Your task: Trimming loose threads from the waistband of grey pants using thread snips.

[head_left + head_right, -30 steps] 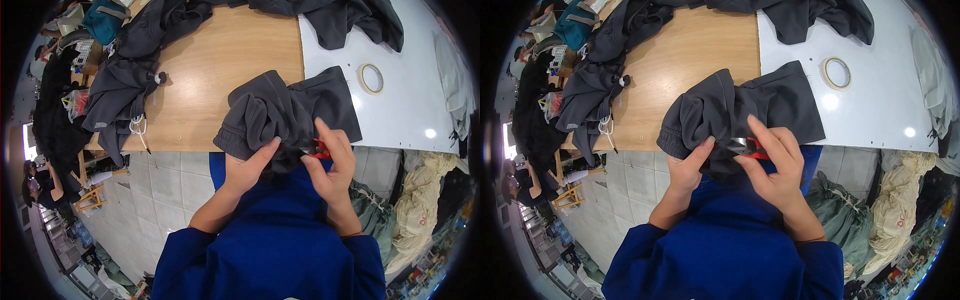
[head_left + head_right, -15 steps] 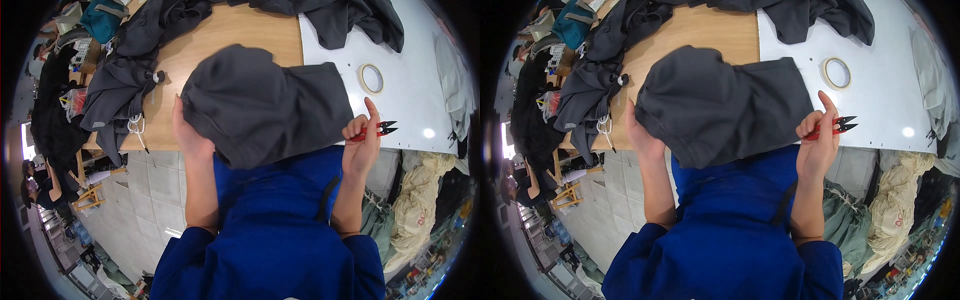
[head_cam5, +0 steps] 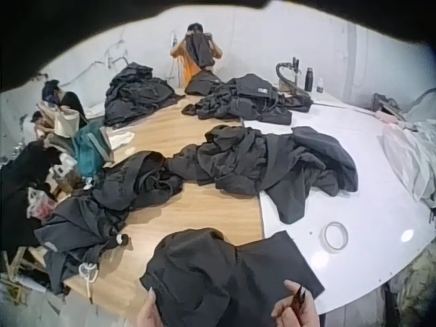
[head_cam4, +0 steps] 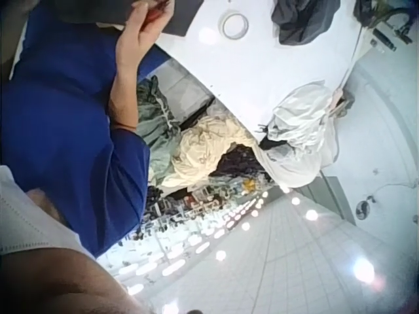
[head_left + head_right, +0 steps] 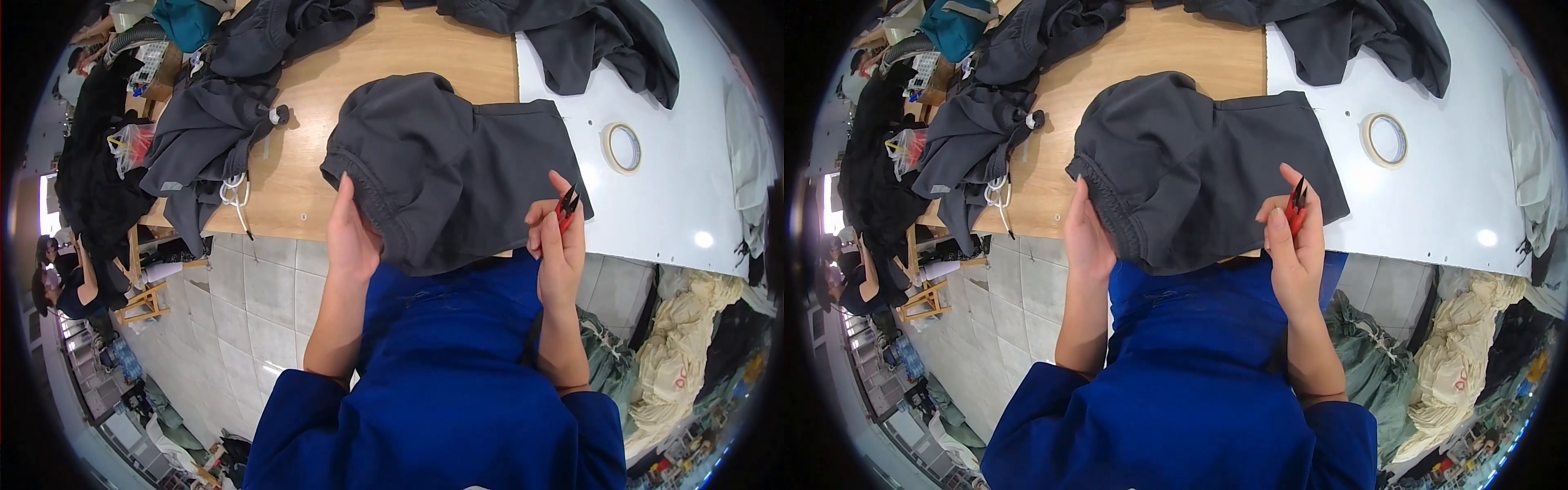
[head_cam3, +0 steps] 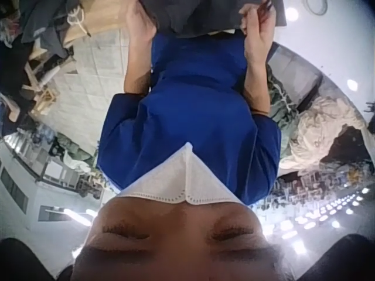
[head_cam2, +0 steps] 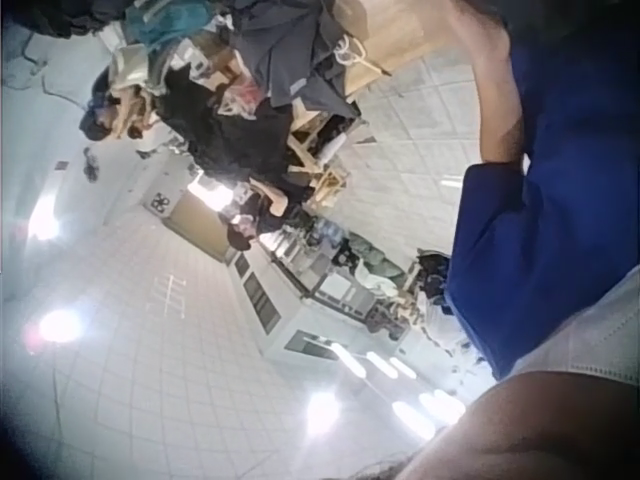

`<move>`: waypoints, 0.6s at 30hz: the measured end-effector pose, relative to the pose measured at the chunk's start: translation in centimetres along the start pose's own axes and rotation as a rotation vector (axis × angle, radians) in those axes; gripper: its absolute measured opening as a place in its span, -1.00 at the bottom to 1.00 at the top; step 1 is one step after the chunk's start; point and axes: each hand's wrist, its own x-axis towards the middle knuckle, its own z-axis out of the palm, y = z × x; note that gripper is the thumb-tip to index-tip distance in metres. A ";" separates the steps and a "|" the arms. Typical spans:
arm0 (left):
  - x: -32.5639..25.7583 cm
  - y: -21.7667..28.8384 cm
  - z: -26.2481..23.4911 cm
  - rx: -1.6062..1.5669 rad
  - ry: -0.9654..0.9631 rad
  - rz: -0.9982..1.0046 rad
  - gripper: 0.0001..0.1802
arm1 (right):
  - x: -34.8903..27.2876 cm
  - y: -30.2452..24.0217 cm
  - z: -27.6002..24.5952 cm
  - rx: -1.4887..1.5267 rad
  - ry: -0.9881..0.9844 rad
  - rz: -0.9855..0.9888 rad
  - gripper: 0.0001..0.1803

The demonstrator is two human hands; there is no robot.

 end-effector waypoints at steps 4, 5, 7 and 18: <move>-0.5 -1.3 1.4 0.000 0.003 -0.039 -0.42 | -0.2 0.4 -0.1 -0.044 -0.083 -0.035 -0.53; -0.8 -1.8 1.9 -0.043 -0.034 -0.049 -0.43 | -0.4 0.7 0.0 -0.027 -0.103 0.015 -0.53; -0.9 -3.2 2.3 -0.029 -0.074 -0.086 -0.44 | -1.0 1.2 0.3 -0.059 -0.106 0.058 -0.54; 0.0 -7.0 1.5 0.039 -0.160 -0.172 -0.44 | -1.2 1.4 0.4 -0.110 -0.069 0.128 -0.64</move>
